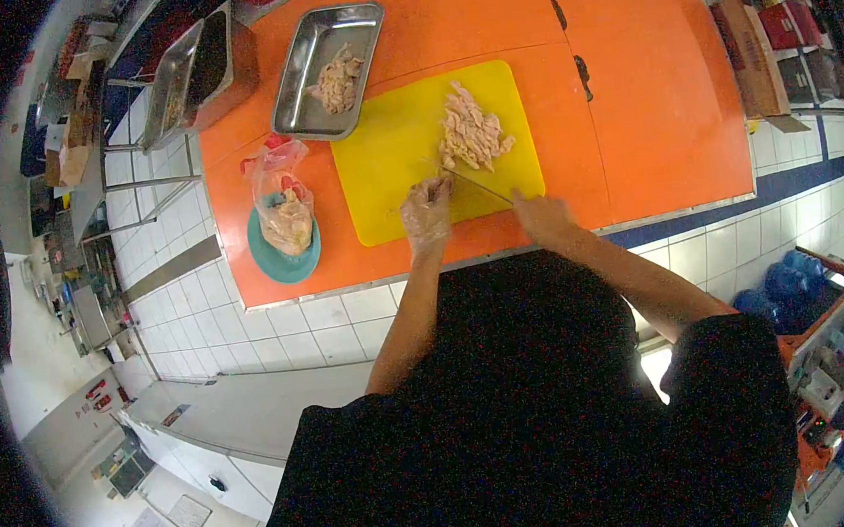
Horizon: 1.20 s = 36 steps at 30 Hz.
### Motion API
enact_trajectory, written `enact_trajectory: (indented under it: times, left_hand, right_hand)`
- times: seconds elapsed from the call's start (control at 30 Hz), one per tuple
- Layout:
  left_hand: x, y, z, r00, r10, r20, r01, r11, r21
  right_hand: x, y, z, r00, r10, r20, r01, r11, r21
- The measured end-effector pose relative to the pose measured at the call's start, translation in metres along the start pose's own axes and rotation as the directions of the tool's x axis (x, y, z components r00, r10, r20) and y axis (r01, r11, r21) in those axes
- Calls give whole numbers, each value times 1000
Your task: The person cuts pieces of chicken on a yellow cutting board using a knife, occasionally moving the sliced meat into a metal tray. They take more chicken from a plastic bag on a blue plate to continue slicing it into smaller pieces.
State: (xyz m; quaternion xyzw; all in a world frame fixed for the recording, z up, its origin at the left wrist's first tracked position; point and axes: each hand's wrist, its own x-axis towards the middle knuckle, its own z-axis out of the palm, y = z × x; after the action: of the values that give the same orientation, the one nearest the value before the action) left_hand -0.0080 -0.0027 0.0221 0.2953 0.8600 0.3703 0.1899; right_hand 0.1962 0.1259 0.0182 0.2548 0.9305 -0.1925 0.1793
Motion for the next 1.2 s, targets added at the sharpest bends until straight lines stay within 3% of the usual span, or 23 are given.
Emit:
enact_trajectory:
  times: [0.1,0.17,0.2,0.27,0.3,0.37,0.4,0.5,0.57,0.7,0.77,0.9,1.0,1.07,1.13,1.2]
  left_hand:
    - [-1,-1,0,996,-92,23,93,995,-47]
    - [-2,1,-6,971,-215,105,227,967,-118]
    - [-4,-12,2,971,-215,104,227,967,-117]
    - [-5,-50,27,996,-76,-45,54,929,-366]
    - [-5,-38,19,996,-74,-46,52,929,-365]
    - [-4,-1,-8,969,-240,64,247,956,-156]
    - [-6,-7,-6,969,-241,60,248,956,-157]
    - [-9,-17,-1,977,-212,14,212,966,-146]
    - [-12,-13,-3,991,-132,-37,131,991,-32]
    - [-14,-27,8,994,-105,-35,107,992,67]
    - [-11,-26,8,996,30,-82,-17,988,153]
    - [-12,-24,3,998,-17,-55,23,993,115]
    - [-11,-27,3,988,130,-85,-117,982,147]
    - [-9,-23,2,998,-39,-49,43,995,95]
    - [-8,-28,4,998,-48,-40,53,992,112]
    - [-6,-28,6,997,-65,-36,69,990,121]
  right_hand:
    - [-19,16,-6,999,8,33,-8,1000,5]
    - [-21,15,-13,997,62,-36,-61,998,5]
    - [-21,11,-19,998,60,-37,-60,998,6]
    - [-16,-1,-30,995,91,-28,-89,993,74]
    - [-17,-5,-31,995,91,-30,-89,993,75]
    - [-21,-13,-30,998,36,-43,-32,996,88]
    - [-22,-17,-31,999,32,-44,-28,996,86]
    - [-23,-21,-33,999,-28,27,27,999,45]
    - [-24,-20,-29,998,-52,35,51,998,44]
    - [-9,-18,-10,997,-56,51,54,997,51]
    - [11,-26,-2,998,-56,-26,58,996,61]
    - [59,-57,-10,997,-65,-52,71,989,131]
    - [76,-63,-8,985,-126,-116,144,977,159]
    - [69,-56,-16,989,-146,-17,147,981,125]
    - [40,-36,-13,996,-91,5,90,991,104]
    - [7,-11,-22,984,-45,173,40,999,37]
